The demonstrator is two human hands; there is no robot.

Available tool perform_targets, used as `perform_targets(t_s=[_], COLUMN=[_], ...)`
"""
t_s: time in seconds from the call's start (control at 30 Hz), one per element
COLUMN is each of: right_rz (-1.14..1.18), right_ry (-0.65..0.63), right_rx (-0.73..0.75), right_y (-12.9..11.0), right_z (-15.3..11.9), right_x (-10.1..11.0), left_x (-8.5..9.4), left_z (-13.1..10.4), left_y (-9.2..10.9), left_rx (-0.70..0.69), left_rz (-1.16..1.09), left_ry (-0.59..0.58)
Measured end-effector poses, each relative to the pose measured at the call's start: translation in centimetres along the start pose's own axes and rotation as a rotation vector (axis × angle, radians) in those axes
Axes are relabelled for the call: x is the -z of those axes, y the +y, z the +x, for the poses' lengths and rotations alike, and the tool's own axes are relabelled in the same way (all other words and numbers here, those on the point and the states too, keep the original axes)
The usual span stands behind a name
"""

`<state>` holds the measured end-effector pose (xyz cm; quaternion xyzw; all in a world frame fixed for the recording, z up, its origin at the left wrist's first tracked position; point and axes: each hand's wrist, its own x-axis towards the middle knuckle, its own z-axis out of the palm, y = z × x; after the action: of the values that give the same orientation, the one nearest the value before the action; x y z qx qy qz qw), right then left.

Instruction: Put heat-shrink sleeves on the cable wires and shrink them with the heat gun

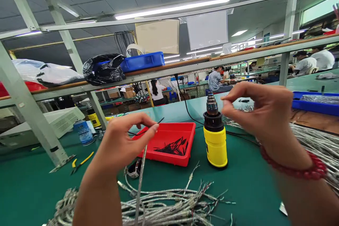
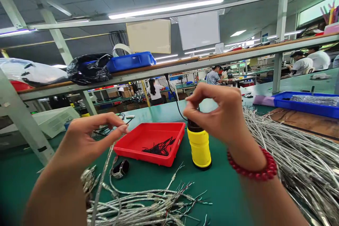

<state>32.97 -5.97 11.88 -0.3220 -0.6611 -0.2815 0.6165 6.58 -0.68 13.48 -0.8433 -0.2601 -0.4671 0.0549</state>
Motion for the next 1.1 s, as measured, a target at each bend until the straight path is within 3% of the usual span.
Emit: perform_targets(t_s=[0.1, 0.2, 0.33, 0.43, 0.53, 0.67, 0.8, 1.1], right_rz=[0.11, 0.259, 0.596, 0.816, 0.918, 0.937, 0.902, 0.92], right_ry=[-0.11, -0.29, -0.414, -0.381, -0.314, -0.273, -0.277, -0.284], right_rx=[-0.066, -0.13, -0.412, -0.55, -0.598, -0.614, -0.627, -0.624], right_y=[-0.3, -1.5, -2.9, -3.3, -3.4, -3.2, -2.8, -3.1], right_z=[0.2, -0.1, -0.8, -1.1, -1.1, -1.1, -1.0, -1.1], right_x=[0.2, -1.4, -4.0, -4.8, -5.0, -5.0, -5.0, -4.9], left_x=[0.5, 0.1, -0.8, -1.2, -1.3, -0.7, -0.1, 0.2], left_z=[0.0, 0.4, 0.7, 0.6, 0.6, 0.7, 0.7, 0.4], left_y=[-0.4, 0.3, 1.7, 2.1, 1.8, 0.8, 0.3, 0.7], left_rx=[0.037, -0.018, -0.09, -0.095, 0.009, 0.221, 0.291, 0.284], left_rz=[-0.083, -0.126, -0.184, -0.196, -0.246, -0.434, -0.503, -0.58], left_ry=[-0.023, -0.112, -0.131, -0.132, -0.143, -0.297, -0.422, -0.346])
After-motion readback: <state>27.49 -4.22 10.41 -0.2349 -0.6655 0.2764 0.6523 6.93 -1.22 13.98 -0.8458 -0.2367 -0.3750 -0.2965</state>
